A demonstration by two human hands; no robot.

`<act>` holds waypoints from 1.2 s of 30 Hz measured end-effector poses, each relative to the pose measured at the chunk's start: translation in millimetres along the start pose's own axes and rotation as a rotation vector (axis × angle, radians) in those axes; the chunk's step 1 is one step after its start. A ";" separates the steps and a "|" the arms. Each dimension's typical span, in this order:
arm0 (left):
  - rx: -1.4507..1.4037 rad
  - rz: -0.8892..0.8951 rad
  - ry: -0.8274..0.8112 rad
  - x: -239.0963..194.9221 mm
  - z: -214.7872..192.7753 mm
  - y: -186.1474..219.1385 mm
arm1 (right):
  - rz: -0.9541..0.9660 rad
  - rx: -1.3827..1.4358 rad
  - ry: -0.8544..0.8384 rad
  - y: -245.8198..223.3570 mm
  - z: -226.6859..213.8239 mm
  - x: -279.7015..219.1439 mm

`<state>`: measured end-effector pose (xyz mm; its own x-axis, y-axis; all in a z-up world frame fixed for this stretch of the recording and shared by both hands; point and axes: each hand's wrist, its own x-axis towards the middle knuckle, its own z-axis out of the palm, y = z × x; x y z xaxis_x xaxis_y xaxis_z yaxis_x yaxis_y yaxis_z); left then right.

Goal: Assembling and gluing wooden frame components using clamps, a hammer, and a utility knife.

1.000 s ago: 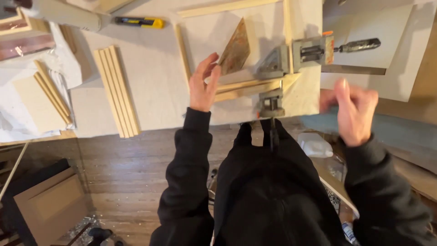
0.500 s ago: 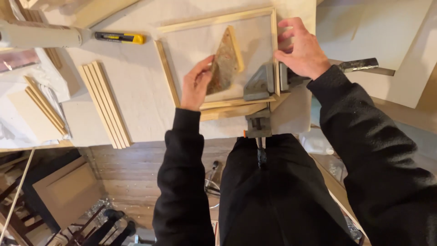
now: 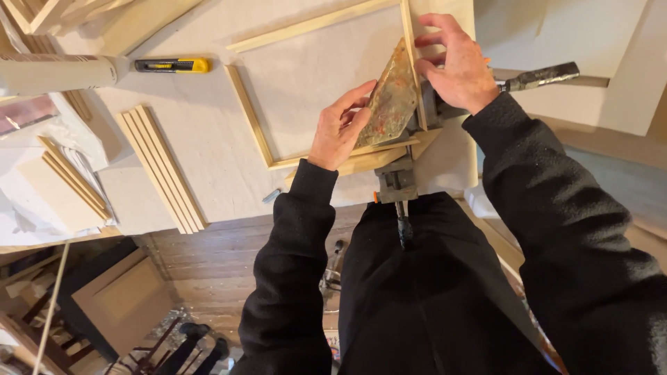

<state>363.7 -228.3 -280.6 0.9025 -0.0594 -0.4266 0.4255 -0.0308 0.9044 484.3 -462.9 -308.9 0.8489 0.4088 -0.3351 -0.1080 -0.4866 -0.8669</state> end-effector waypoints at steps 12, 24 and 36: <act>0.052 0.032 -0.022 1.5 6.7 -15.7 | -0.114 0.009 0.022 -42.1 -23.4 -32.8; 0.894 0.386 -0.005 -81.1 -45.3 5.0 | -0.555 -0.532 -0.277 -75.3 -15.8 -47.3; 0.939 0.349 -0.138 -85.0 -69.0 -34.4 | -0.594 -0.717 -0.362 -85.4 6.5 -46.5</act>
<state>277.0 -153.4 -275.2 0.9257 -0.3279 -0.1887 -0.1390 -0.7587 0.6364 450.7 -435.4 -221.7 0.4425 0.8894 -0.1148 0.7218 -0.4292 -0.5430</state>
